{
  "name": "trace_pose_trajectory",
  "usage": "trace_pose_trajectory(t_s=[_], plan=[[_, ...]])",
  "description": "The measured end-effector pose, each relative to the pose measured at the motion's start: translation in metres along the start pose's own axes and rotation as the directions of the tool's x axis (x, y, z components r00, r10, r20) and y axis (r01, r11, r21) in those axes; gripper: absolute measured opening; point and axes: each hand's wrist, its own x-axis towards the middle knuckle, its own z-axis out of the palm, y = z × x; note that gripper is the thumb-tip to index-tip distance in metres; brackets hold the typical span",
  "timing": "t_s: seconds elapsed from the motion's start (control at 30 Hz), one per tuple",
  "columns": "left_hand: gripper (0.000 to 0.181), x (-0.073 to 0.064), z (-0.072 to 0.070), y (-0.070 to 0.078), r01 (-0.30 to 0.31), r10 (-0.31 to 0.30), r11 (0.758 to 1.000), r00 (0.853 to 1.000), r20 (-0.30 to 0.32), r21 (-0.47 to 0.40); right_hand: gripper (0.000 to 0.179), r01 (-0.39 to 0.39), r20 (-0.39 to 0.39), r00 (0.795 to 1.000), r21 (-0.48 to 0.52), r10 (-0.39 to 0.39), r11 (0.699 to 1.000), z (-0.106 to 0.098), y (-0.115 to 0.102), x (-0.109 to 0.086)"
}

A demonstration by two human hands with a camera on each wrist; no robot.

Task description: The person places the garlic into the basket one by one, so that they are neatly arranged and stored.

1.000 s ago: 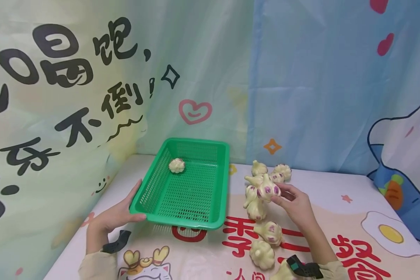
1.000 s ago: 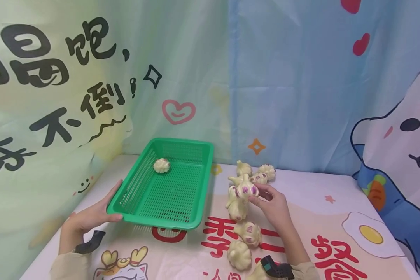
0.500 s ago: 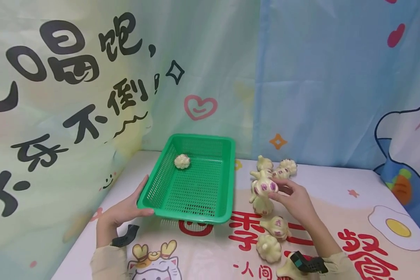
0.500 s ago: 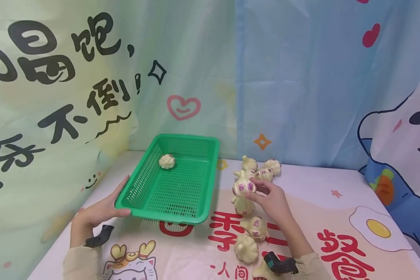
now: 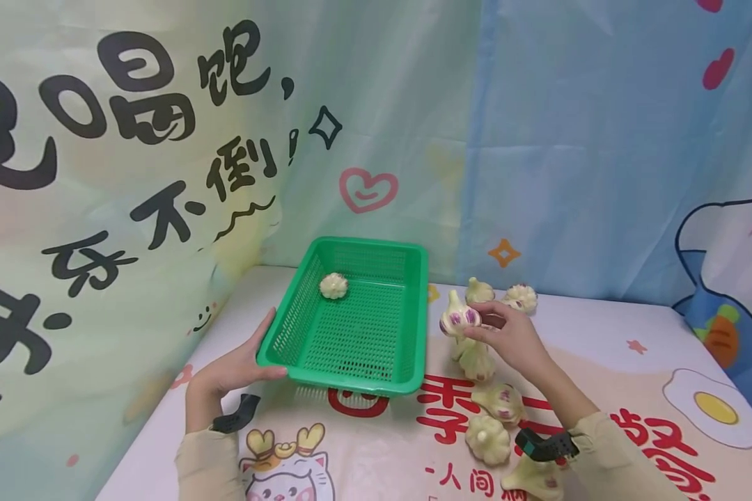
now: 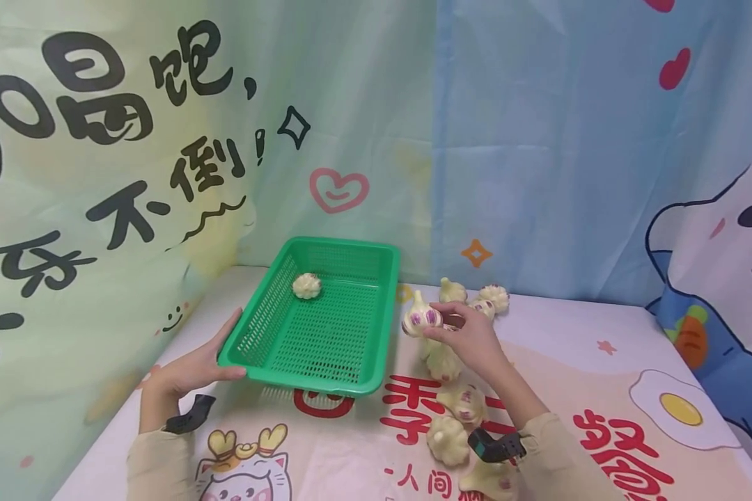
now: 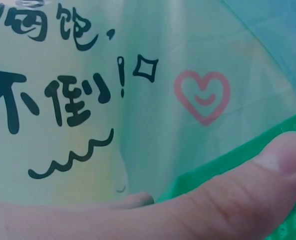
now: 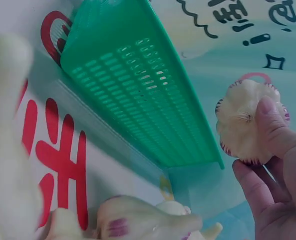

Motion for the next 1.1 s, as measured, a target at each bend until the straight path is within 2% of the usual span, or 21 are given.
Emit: trace_pose_trajectory(t_s=[0.2, 0.37, 0.53, 0.63, 0.83, 0.93, 1.1], plan=[[0.116, -0.001, -0.002, 0.002, 0.005, -0.005, 1.0, 1.0, 0.0, 0.026, 0.056, -0.029, 0.092, 0.996, 0.094, 0.02, 0.995, 0.009, -0.019, 0.025], [0.116, 0.001, -0.002, 0.001, 0.001, -0.001, 1.0, 1.0, -0.008, 0.011, 0.058, -0.059, 0.155, 0.987, 0.149, 0.036, 0.987, 0.02, -0.033, 0.047], [0.116, 0.006, 0.003, 0.002, 0.008, -0.008, 1.0, 1.0, -0.001, -0.015, 0.06, -0.096, 0.186, 0.981, 0.232, 0.052, 0.968, 0.029, -0.037, 0.064], [0.116, 0.007, 0.004, 0.002, 0.007, -0.007, 1.0, 1.0, 0.006, 0.0, 0.057, -0.109, 0.199, 0.978, 0.275, 0.054, 0.955, 0.038, -0.038, 0.069], [0.119, 0.004, -0.001, 0.002, 0.003, -0.003, 1.0, 1.0, 0.014, 0.015, 0.05, -0.132, 0.229, 0.971, 0.257, 0.073, 0.957, 0.063, -0.044, 0.076], [0.119, 0.004, -0.002, 0.002, -0.009, 0.009, 1.0, 1.0, 0.019, 0.013, 0.049, -0.148, 0.198, 0.975, 0.241, 0.101, 0.959, 0.072, -0.05, 0.081], [0.119, 0.001, -0.001, 0.003, 0.004, -0.004, 1.0, 1.0, 0.01, 0.01, 0.051, -0.147, 0.132, 0.983, 0.148, 0.127, 0.978, 0.085, -0.061, 0.091]])
